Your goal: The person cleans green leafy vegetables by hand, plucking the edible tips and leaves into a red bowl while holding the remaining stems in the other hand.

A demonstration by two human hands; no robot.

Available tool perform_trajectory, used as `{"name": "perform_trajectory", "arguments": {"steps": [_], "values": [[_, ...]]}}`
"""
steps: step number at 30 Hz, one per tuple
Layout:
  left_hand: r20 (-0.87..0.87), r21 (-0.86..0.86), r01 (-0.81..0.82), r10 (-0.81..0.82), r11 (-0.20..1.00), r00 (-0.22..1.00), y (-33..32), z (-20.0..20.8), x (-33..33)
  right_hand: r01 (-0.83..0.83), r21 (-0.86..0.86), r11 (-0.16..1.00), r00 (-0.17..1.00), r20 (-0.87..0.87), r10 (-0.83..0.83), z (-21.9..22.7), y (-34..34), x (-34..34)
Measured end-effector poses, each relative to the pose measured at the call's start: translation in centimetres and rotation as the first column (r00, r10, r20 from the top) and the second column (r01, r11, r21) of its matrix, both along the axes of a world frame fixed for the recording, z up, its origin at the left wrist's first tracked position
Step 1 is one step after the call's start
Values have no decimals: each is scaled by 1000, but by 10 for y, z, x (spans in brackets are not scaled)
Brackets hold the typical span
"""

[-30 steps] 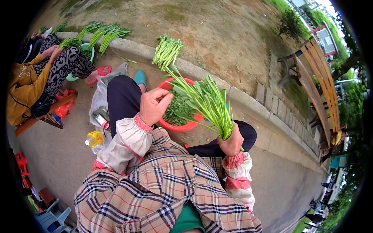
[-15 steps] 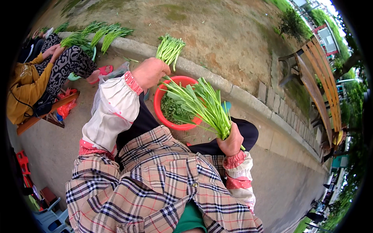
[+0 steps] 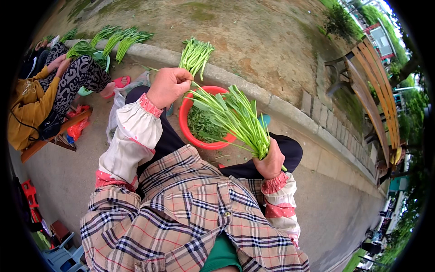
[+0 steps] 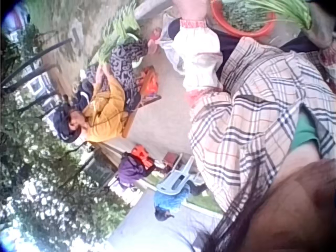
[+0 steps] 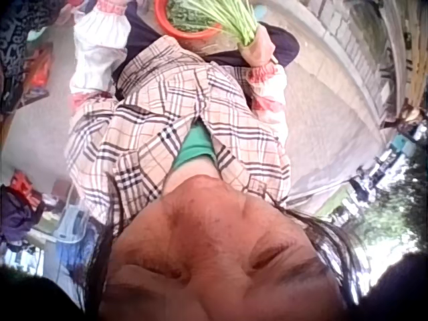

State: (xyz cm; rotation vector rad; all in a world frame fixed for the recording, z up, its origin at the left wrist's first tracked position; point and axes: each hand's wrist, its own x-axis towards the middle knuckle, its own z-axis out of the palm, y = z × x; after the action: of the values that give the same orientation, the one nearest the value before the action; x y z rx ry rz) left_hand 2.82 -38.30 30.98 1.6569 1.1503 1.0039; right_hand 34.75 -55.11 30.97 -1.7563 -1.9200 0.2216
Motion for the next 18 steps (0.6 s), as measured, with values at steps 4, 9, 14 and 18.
{"name": "perform_trajectory", "arguments": {"steps": [4, 9, 14, 18], "values": [[323, -177, -181, 231, 967, 918, 10, -8, -2, -20, 23, 1000, 1000, 6, 20, 6, 4, -3], [408, -269, -158, 261, 950, 875, 21, -44, 0, 38, -20, 999, 999, 25, -38, 5, -3, 3], [328, -399, 154, -16, 904, 945, 24, -94, 18, 57, -17, 998, 998, 7, -57, 6, -9, 6], [330, -286, 322, -222, 903, 917, 23, -154, 22, 20, -24, 1000, 999, 32, -19, 10, -4, 5]]}}
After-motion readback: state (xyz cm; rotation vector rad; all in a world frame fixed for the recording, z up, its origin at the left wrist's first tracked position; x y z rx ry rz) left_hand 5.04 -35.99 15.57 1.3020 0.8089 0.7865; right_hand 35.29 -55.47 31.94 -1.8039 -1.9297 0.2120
